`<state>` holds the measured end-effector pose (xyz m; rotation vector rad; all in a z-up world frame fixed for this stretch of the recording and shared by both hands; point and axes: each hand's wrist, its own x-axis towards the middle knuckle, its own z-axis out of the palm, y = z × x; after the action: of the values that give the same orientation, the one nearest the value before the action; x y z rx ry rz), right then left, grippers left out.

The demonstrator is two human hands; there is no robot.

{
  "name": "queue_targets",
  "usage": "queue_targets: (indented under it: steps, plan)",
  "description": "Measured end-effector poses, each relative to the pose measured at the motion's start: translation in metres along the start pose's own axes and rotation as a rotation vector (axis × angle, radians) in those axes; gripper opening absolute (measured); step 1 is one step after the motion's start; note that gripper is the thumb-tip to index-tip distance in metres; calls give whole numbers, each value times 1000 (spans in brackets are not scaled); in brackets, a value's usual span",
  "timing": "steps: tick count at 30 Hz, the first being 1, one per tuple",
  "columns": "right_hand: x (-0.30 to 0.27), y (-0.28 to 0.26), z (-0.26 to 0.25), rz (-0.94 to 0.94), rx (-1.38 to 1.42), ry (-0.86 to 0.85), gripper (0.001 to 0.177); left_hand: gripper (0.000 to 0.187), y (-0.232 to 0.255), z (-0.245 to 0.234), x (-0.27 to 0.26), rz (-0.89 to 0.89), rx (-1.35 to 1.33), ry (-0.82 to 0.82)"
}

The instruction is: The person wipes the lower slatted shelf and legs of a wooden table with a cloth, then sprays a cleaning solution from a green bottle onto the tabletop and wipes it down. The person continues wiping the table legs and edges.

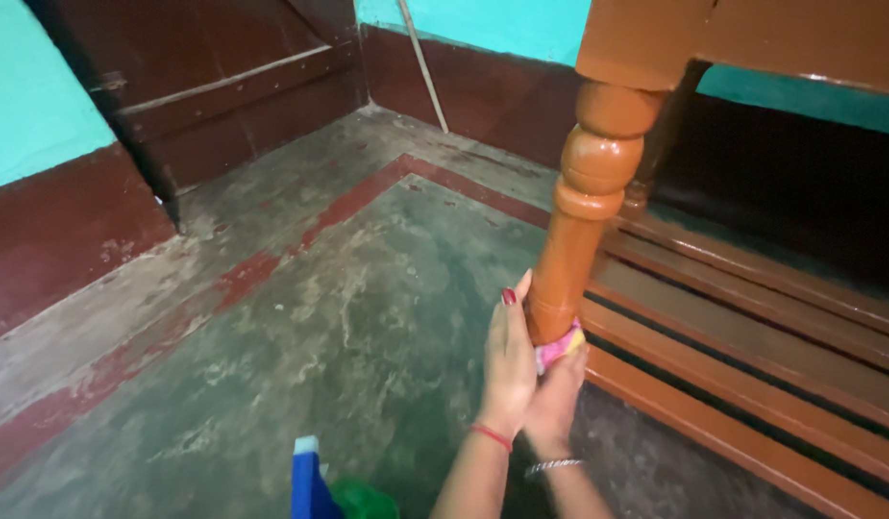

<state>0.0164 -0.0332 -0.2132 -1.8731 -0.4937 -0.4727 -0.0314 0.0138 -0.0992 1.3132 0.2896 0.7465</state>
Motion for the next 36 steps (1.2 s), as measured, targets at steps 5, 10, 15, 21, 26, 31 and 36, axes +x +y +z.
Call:
queue_targets:
  steps: [5,10,15,21,26,31,36]
  plan:
    - [52,39,-15,144,632,-429,52,62,-4,1,1,-10,71,-39]
    - [58,43,-21,232,566,-461,49,64,-8,-4,2,-2,36,-73]
    - [25,8,-13,434,123,-82,31,63,-2,-2,-2,-35,81,-69]
    - [-7,-24,-28,200,-55,65,29,63,-3,-5,-4,76,177,-101]
    - [-33,-34,-36,89,-111,50,36,63,-36,-21,-12,-65,78,-58]
    - [-41,-28,-39,41,-19,-93,40,61,-81,-30,-43,-378,-291,159]
    - [-39,-4,-42,470,311,-418,47,51,-104,-16,-85,106,9,362]
